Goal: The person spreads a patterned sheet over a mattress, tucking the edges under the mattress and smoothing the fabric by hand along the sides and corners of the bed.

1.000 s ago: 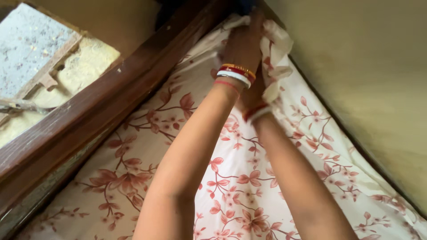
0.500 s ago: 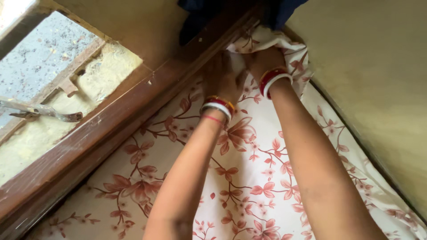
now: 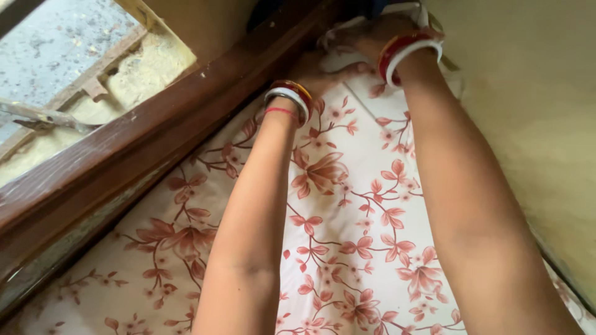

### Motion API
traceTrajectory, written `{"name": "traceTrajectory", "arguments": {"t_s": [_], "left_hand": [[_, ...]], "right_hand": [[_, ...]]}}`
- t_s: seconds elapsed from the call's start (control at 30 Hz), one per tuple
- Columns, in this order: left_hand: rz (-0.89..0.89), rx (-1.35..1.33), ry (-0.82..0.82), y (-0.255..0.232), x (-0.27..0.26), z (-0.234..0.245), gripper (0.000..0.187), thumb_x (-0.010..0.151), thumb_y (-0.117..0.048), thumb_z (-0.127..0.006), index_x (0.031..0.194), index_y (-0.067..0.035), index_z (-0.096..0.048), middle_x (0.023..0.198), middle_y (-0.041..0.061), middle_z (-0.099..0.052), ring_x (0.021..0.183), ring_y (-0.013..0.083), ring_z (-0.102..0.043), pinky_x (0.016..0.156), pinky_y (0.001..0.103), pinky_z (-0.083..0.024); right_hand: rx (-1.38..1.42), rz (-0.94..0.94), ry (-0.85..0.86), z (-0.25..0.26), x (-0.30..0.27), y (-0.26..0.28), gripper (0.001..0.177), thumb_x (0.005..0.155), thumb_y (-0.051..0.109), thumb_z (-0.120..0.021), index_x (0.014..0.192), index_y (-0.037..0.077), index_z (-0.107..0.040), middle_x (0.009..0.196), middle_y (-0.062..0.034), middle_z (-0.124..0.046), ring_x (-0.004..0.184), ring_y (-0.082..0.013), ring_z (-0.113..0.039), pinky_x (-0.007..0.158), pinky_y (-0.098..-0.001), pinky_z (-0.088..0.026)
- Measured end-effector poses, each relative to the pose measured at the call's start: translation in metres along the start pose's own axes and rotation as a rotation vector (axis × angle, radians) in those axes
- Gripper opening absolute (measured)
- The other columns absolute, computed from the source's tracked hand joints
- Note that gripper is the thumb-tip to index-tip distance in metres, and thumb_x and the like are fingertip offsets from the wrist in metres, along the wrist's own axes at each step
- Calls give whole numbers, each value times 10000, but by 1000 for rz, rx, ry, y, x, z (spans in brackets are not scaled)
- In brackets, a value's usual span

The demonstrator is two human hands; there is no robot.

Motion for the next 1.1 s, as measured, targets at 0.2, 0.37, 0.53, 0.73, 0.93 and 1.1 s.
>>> {"name": "traceTrajectory", "arguments": {"t_s": [0.2,0.37,0.53,0.73,0.93,1.1], "left_hand": [[-175,117,-118,-16,-6,11,965,694,-791,-690,1302,-43,-641,1218,130,-725,965,251,-730,819,386,-586],[-110,198,-211,-9,-18,18,912,783,-758,-624,1364,-57,-593,1310,156,-666,1111,312,-652,950,424,-508],[-125,265,-296,-6,-15,16,859,871,-724,-558,1427,-70,-546,1401,182,-608,1258,372,-574,1081,463,-430],[-387,650,-638,23,-31,-50,898,993,-705,-535,1590,-54,-370,1637,260,-329,1537,455,-264,1302,588,-155],[-491,832,-546,5,-45,-105,761,916,-649,-521,1584,-339,-328,1698,96,-164,1560,436,-118,1188,769,-69],[-434,820,-497,-8,-22,-101,734,901,-624,-506,1559,-316,-404,1669,70,-272,1553,420,-147,1200,745,-55]], "right_hand": [[1018,-83,122,0,-8,-5,661,805,517,-650,1410,252,-643,1335,-8,-702,1075,-174,-672,850,-352,-566],[1089,-457,41,-8,-20,-13,666,896,653,-634,1385,201,-651,1342,-164,-701,1252,-370,-551,985,-497,-448],[1210,-507,-74,-43,-36,-45,792,852,648,-652,1510,256,-448,1502,-6,-492,1336,-201,-451,987,-457,-441],[1091,-544,-4,-128,-40,-89,986,912,827,-347,1496,44,-473,1525,-180,-478,1440,-280,-421,1176,-341,-283],[725,-537,-182,-175,-44,-113,884,1015,710,-259,1392,-19,-588,1381,-340,-549,1342,-475,-491,1132,-476,-380],[674,-412,-422,-165,-78,-86,625,1050,493,-320,1348,40,-631,1293,-318,-605,1151,-551,-542,962,-575,-413]]}}
Point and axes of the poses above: each hand's wrist, its own x-axis towards the middle knuckle, its own z-axis out of the back of the hand, y = z × x, the point moved 2 cm from there along x, towards the middle knuckle
